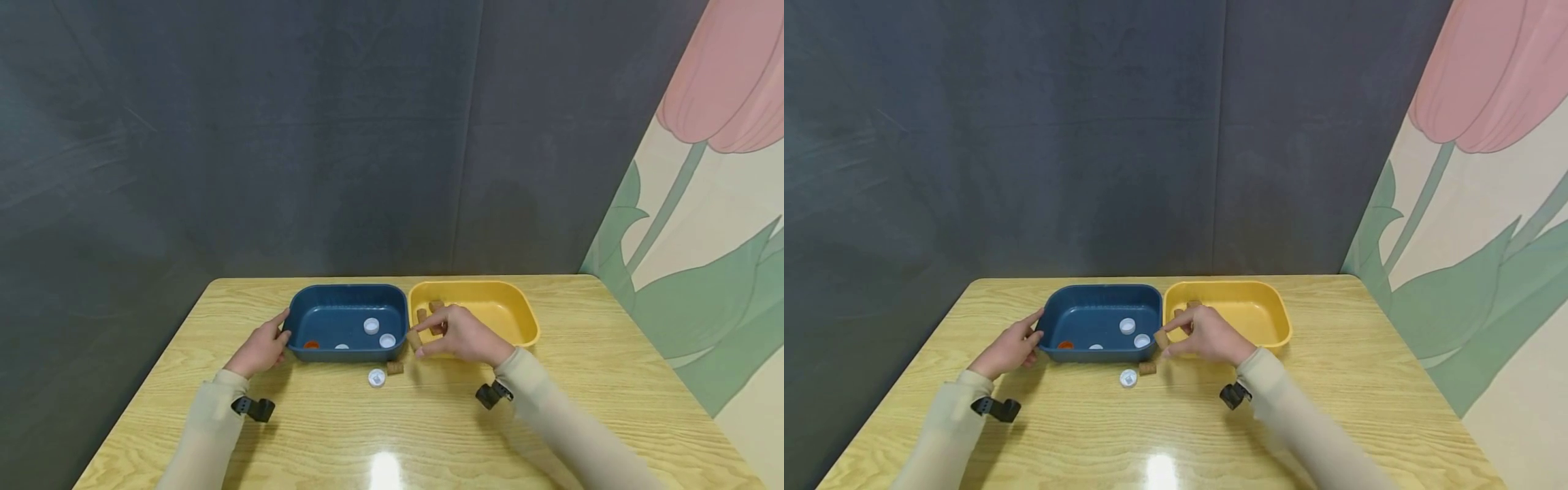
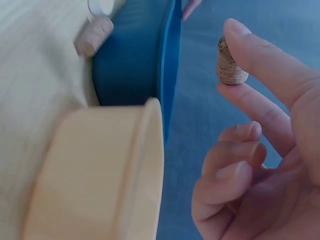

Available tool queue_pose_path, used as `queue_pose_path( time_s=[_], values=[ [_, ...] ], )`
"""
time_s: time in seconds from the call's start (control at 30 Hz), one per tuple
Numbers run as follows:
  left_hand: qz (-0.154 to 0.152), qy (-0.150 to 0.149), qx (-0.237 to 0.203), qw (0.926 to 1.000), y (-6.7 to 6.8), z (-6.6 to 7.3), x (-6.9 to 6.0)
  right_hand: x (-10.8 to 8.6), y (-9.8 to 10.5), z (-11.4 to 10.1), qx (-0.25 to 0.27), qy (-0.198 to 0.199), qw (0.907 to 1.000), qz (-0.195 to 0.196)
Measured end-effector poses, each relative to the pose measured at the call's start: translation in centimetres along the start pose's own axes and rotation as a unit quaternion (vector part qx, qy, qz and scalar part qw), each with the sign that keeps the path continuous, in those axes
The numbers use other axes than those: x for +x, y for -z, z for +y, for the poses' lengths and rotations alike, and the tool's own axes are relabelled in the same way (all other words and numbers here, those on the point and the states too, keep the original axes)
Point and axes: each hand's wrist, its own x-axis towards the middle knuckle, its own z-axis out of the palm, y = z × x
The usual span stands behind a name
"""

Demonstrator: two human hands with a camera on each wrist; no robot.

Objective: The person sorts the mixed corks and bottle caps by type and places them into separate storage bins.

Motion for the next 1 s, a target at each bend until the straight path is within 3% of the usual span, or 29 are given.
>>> queue_pose_path(
  time_s=[0.23,0.53,1.0],
  values=[
    [0.0,-0.001,-0.006,1.0,0.0,0.0,-0.1,0.8,2.5,0.4,-0.028,-0.024,0.9991,0.024],
    [-0.002,0.0,-0.003,1.0,-0.1,-0.1,0.0,1.9,5.8,2.3,-0.058,-0.021,0.9965,0.057],
    [0.0,-0.004,-0.005,1.0,0.0,-0.4,0.3,4.6,7.6,5.2,-0.073,-0.098,0.9911,0.053]
  ],
)
